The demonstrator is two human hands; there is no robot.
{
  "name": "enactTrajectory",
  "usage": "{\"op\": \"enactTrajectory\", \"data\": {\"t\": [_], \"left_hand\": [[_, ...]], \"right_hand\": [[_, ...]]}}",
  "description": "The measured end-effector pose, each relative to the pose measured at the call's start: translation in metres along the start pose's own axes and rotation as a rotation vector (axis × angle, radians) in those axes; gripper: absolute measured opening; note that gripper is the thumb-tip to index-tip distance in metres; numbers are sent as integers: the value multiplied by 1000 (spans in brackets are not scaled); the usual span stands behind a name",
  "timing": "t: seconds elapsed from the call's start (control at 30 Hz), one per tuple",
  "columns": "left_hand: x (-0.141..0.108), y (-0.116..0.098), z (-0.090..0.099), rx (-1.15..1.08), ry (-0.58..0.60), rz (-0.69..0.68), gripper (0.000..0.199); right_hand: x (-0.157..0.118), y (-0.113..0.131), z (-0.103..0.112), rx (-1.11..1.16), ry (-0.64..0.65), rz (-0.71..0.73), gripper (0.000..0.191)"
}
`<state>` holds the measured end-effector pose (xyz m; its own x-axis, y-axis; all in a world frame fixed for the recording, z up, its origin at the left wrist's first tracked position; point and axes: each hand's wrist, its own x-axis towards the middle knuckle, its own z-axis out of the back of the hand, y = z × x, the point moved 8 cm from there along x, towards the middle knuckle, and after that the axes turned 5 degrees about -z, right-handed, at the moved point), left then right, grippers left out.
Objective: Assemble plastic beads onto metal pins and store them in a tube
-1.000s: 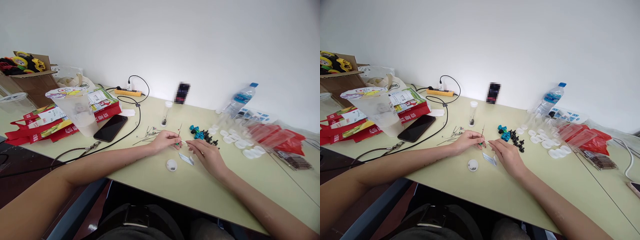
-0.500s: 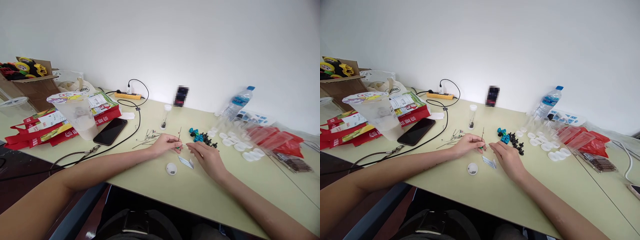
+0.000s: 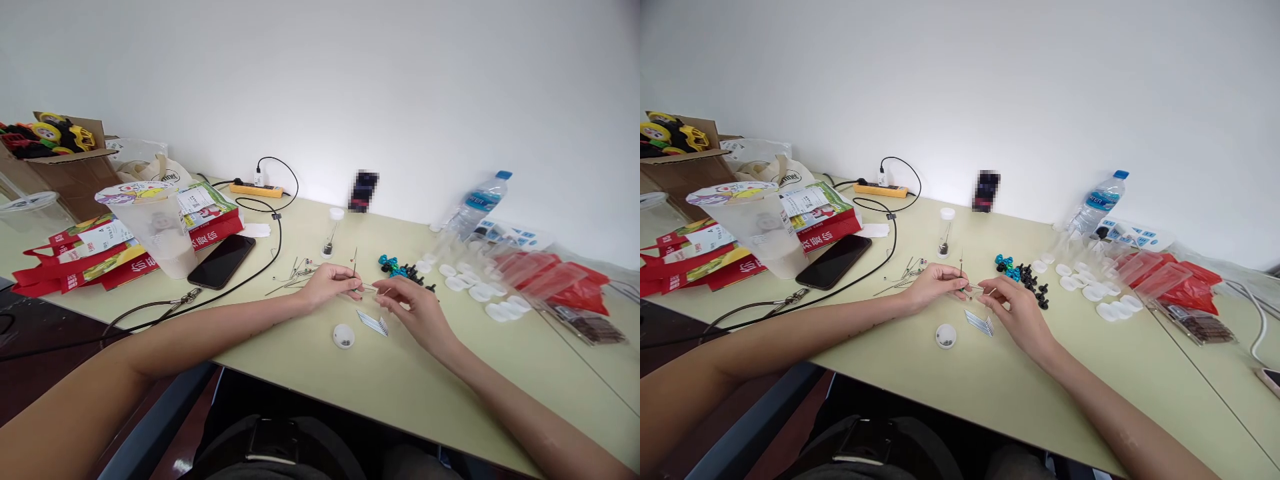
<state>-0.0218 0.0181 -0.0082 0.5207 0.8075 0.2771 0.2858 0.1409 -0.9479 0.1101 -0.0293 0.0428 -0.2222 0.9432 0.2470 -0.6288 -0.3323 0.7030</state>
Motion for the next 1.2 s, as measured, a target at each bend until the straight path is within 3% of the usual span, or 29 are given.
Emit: {"op": "enactTrajectory", "data": {"t": [0.07,0.23,0.37,0.47,0.57,0.7,0.8,1.03,1.2], "left_hand": [[-1,0,-1,18,13,14,37],[-3,-3,-9,53,67,8,37],[-2,-2,-4,15,25,30,37],[-2,-2,-4,7,29,27,36],[-1,-2,-5,18,43,13,36],[-1,-1,-6,34,53,6,35],[-1,-3,-8,42,73,-8,34],[-3,-5,-11,120,72,-41,32],[-1,-6,-9,91,61,-51,31]], "right_hand": [[-2,3,1,-53,-18,34,26],[-2,-4,-4,64,51,-45,29],[-5,10,5,-336,-123,177,23],[-9,18,2,-494,-157,309,22],[-7,13,0,-369,-96,222,23],[-1,-3,-11,78,85,-70,28],[0,-7,-18,316,175,-182,32],[-3,-15,-23,481,211,-323,37],[-1,-14,-19,506,174,-301,38]]}}
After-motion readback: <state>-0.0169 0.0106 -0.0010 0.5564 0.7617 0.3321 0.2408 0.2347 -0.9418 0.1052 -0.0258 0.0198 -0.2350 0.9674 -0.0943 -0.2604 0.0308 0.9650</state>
